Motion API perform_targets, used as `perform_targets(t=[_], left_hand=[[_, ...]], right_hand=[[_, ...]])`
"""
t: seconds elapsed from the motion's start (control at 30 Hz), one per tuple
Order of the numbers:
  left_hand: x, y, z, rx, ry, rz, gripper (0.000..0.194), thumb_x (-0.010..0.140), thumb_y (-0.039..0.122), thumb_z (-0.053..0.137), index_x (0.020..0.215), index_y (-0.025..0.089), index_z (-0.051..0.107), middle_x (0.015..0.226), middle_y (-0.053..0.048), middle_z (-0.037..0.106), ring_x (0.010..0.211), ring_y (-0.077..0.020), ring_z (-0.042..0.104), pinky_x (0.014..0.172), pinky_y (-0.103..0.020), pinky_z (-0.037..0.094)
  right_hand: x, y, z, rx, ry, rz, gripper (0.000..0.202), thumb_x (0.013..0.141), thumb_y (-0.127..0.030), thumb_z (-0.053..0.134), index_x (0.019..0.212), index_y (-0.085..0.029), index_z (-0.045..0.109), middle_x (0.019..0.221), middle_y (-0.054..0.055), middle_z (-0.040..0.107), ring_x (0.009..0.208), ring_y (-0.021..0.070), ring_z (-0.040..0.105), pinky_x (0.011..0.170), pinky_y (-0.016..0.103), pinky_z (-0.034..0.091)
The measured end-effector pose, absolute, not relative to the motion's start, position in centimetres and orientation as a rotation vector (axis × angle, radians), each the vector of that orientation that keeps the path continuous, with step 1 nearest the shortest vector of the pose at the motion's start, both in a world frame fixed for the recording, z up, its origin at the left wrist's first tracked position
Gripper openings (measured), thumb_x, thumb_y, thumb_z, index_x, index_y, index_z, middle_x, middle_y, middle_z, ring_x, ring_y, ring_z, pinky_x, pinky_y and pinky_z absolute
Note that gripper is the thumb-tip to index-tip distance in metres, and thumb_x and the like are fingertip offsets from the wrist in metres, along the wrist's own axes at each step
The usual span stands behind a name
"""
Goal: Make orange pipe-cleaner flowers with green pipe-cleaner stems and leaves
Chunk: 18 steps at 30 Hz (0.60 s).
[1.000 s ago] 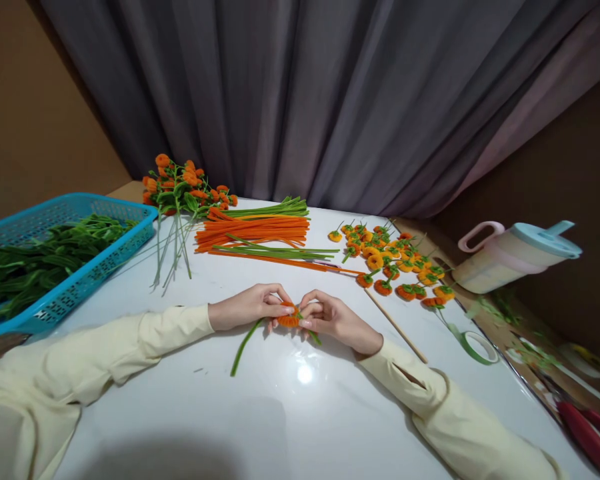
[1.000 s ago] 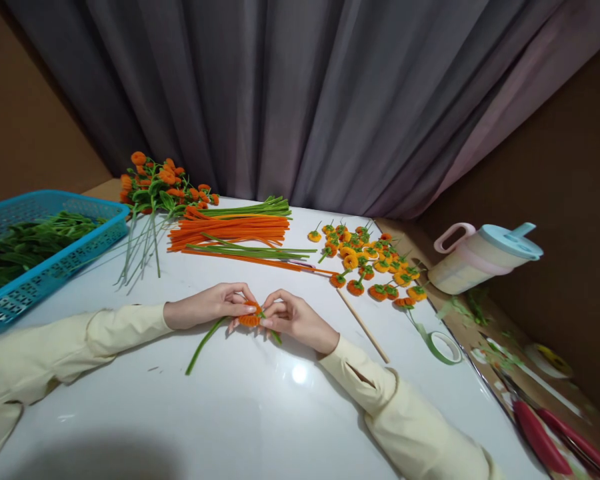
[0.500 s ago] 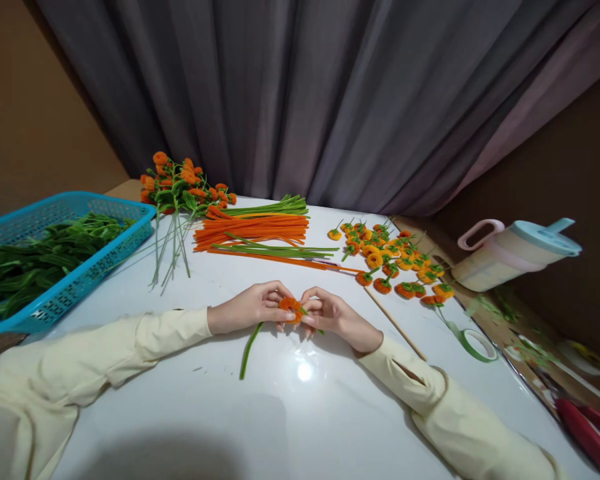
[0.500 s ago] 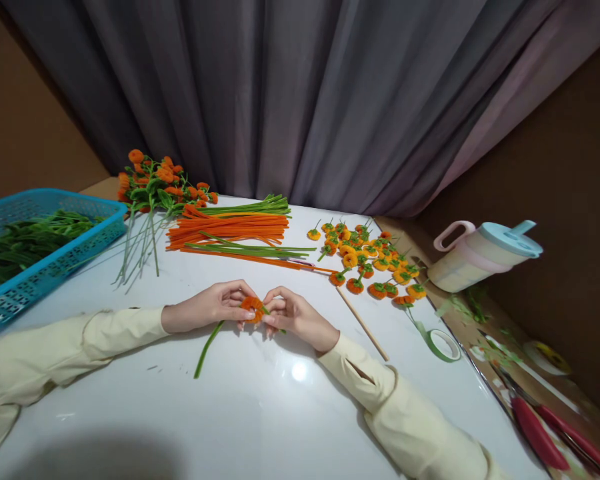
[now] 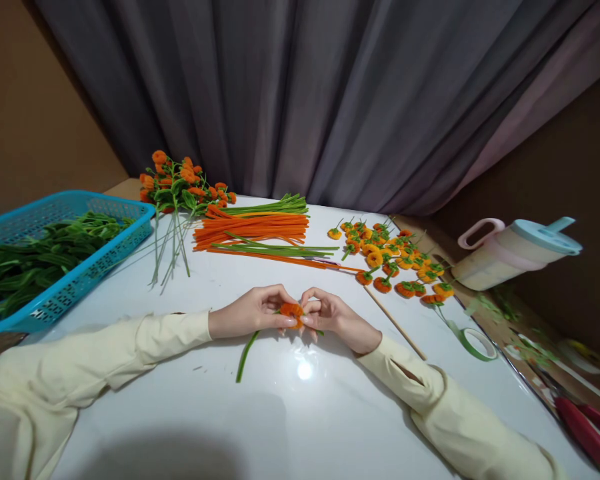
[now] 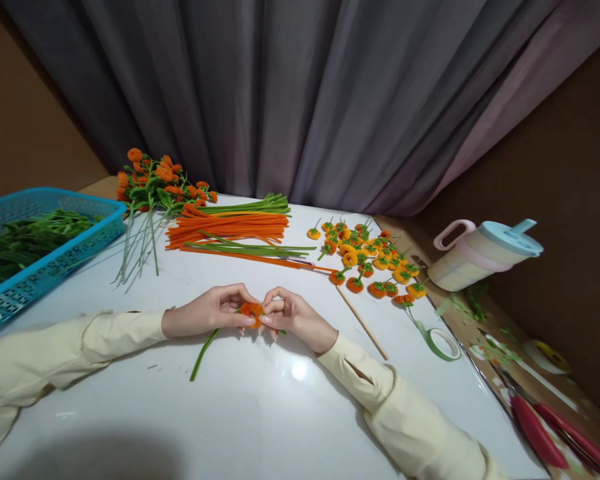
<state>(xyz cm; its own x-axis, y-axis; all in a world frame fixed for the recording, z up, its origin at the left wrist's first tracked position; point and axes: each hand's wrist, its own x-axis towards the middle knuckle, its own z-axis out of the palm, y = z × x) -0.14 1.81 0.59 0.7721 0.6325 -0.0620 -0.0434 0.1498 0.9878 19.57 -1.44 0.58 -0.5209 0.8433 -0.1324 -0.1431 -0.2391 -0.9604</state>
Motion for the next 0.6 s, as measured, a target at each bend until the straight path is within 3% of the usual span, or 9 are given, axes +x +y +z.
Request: perform_targets(t=[0.37, 0.6], left_hand=[[-0.24, 1.27, 0.71, 1.330, 0.537, 0.478, 0.027, 0.070, 0.026, 0.071, 0.087, 0.012, 0.055, 0.083, -0.005, 0.065, 0.069, -0.0131, 0.059, 0.066, -0.030, 0.050], [-0.28, 1.23, 0.38, 1.400, 0.557, 0.472, 0.032, 0.067, 0.021, 0.073, 0.092, 0.014, 0.054, 0.082, 0.000, 0.061, 0.080, -0.0129, 0.057, 0.074, -0.028, 0.044]], right_hand=[[19.36, -1.75, 0.47, -0.876, -1.338, 1.889, 0.034, 0.075, -0.031, 0.069, 0.087, -0.020, 0.039, 0.065, -0.006, 0.056, 0.043, 0.0052, 0.049, 0.039, 0.016, 0.038], [19.02, -1.97, 0.72, -0.872, -1.233, 1.888, 0.036, 0.073, -0.025, 0.071, 0.087, -0.021, 0.039, 0.061, -0.009, 0.053, 0.039, 0.0029, 0.042, 0.035, 0.014, 0.035]])
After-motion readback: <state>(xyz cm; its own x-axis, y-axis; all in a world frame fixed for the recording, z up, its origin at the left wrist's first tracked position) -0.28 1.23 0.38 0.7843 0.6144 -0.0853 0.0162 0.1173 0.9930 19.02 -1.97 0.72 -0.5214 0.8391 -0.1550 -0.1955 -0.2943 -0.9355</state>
